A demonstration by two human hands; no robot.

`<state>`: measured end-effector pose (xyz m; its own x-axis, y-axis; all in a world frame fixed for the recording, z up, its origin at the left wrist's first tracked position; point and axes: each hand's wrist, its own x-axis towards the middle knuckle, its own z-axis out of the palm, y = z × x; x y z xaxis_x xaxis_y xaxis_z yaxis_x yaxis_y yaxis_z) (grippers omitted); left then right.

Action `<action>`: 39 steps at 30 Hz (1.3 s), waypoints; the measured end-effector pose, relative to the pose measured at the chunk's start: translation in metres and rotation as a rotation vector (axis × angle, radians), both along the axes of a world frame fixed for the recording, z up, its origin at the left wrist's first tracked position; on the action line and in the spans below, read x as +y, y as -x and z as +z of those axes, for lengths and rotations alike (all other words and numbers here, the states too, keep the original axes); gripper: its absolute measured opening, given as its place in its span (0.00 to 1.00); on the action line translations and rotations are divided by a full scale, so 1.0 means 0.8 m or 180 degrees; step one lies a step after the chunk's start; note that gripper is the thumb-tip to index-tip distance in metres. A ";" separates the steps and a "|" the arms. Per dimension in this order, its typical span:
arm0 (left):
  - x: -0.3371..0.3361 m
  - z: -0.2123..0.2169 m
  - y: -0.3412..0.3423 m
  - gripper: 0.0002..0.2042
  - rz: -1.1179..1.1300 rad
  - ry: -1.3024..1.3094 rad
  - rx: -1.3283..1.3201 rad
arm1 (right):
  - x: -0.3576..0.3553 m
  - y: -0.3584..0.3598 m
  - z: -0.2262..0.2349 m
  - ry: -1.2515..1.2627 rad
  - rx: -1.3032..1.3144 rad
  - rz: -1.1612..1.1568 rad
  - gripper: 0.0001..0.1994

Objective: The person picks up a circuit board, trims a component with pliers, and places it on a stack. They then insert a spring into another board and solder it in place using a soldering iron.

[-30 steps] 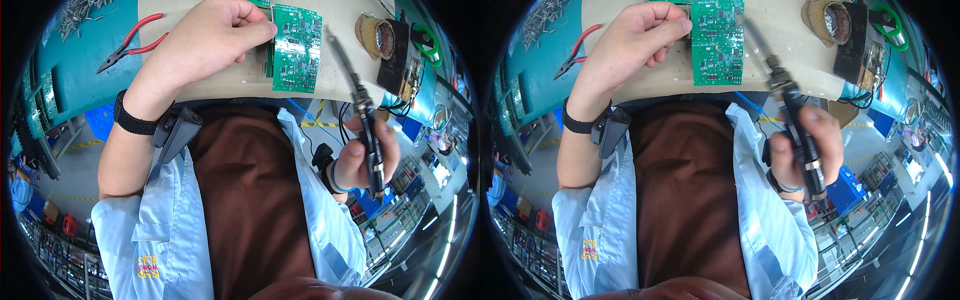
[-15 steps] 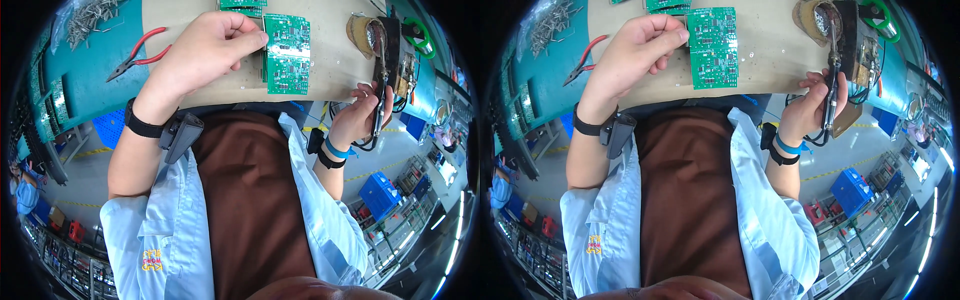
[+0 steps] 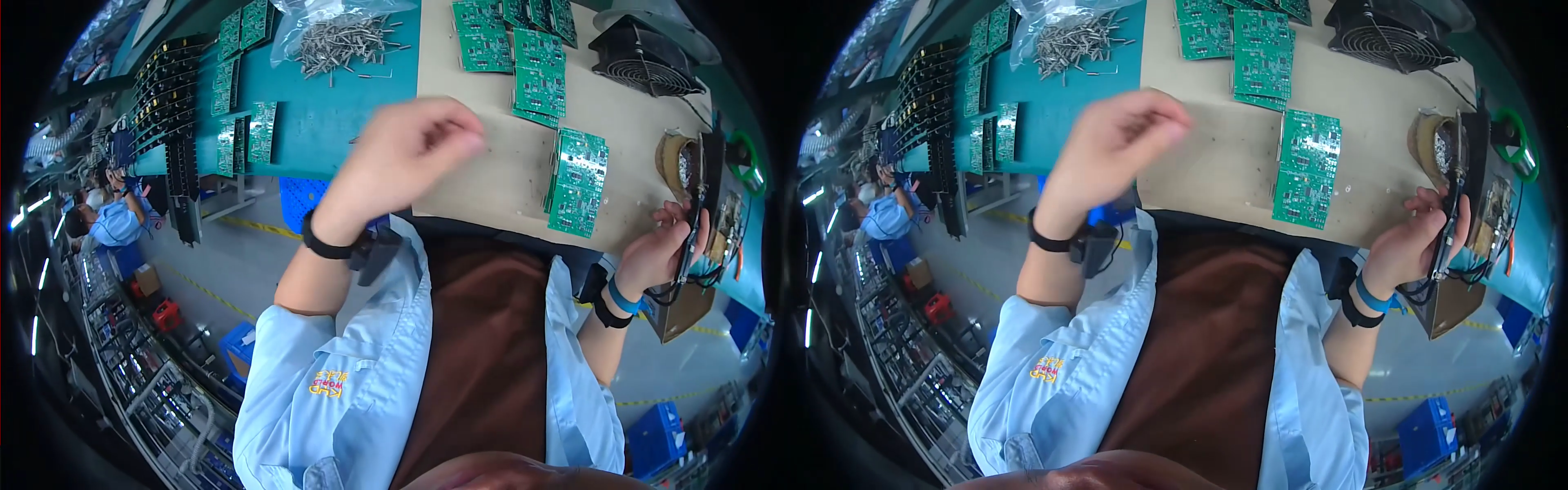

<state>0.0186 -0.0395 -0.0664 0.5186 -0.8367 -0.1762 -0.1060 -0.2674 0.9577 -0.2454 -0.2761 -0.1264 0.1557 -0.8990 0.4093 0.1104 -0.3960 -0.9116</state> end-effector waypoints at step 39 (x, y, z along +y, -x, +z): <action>-0.049 0.043 0.073 0.04 -0.1401 0.0162 0.0203 | 0.088 -0.027 0.085 -0.0025 0.0459 0.2121 0.23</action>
